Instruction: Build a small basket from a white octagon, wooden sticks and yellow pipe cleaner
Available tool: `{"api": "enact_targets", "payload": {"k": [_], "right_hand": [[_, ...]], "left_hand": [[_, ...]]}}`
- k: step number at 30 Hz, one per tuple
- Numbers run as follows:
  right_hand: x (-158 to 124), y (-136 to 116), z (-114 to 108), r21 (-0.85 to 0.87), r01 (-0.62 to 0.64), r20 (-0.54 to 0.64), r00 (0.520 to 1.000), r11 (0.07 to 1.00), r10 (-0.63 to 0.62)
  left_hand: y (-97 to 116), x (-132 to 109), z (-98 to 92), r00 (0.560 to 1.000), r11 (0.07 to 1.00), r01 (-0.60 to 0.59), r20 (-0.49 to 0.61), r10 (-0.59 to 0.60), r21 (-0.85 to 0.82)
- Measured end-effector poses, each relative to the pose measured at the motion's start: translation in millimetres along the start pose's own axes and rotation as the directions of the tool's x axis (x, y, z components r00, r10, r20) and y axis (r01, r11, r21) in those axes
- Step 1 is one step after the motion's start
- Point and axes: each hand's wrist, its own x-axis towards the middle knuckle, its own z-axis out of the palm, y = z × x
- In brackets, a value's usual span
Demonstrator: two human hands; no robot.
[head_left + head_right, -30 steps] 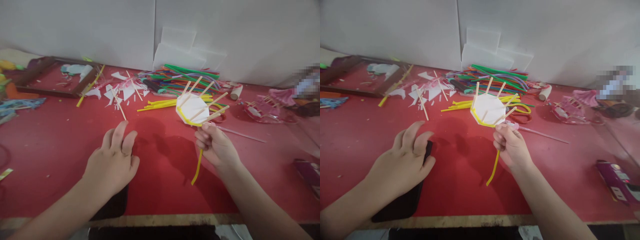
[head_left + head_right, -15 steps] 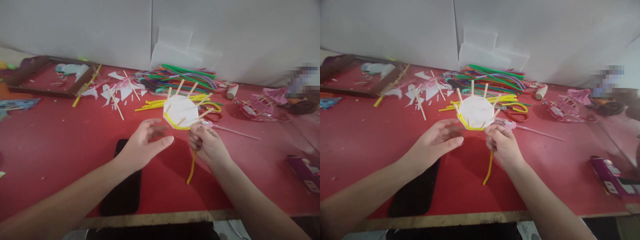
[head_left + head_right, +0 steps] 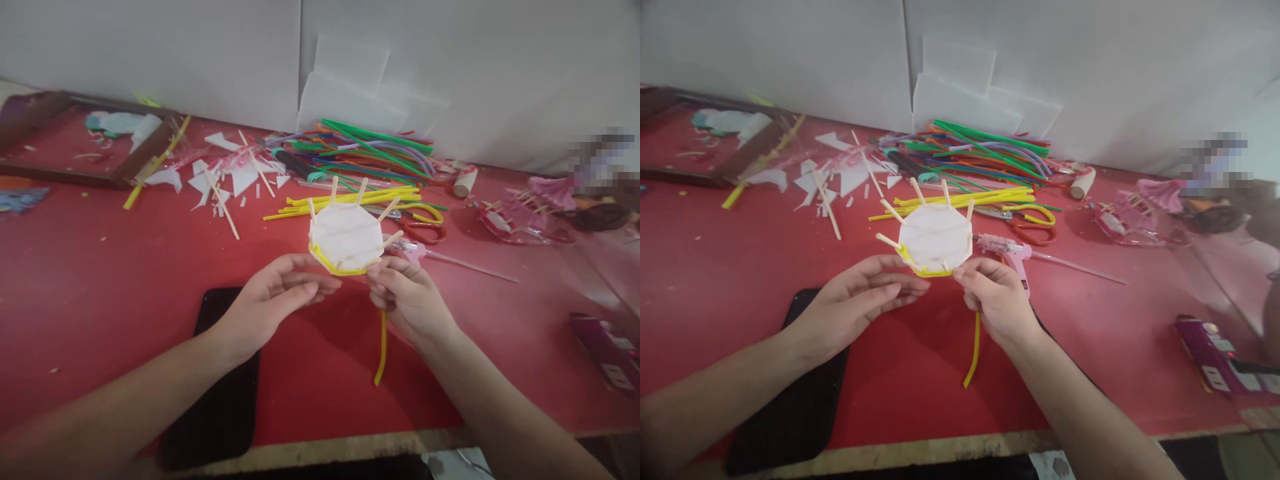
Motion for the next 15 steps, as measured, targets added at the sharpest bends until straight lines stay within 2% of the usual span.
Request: {"api": "enact_targets", "payload": {"k": [3,6,10,15], "right_hand": [[-0.1,0.8,0.9,-0.01,-0.004,0.011,1.0,1.0,0.004],[-1.0,1.1,2.0,-0.026,-0.008,0.024,1.0,1.0,0.008],[-2.1,0.1,2.6,-0.025,-0.009,0.013,1.0,1.0,0.009],[-2.4,0.7,0.5,-0.001,-0.031,0.039,0.999,1.0,0.031]], "left_hand": [[4.0,-0.7,3.8,0.999,1.0,-0.007,0.041,0.007,-0.018],[10.9,1.8,16.0,0.994,0.999,0.028,0.106,-0.026,-0.02],[13.1,3.0,26.2,0.997,0.998,0.008,0.071,-0.004,-0.064],[-3.7,4.8,20.1,0.998,0.991,-0.045,0.046,0.051,-0.128]]}}
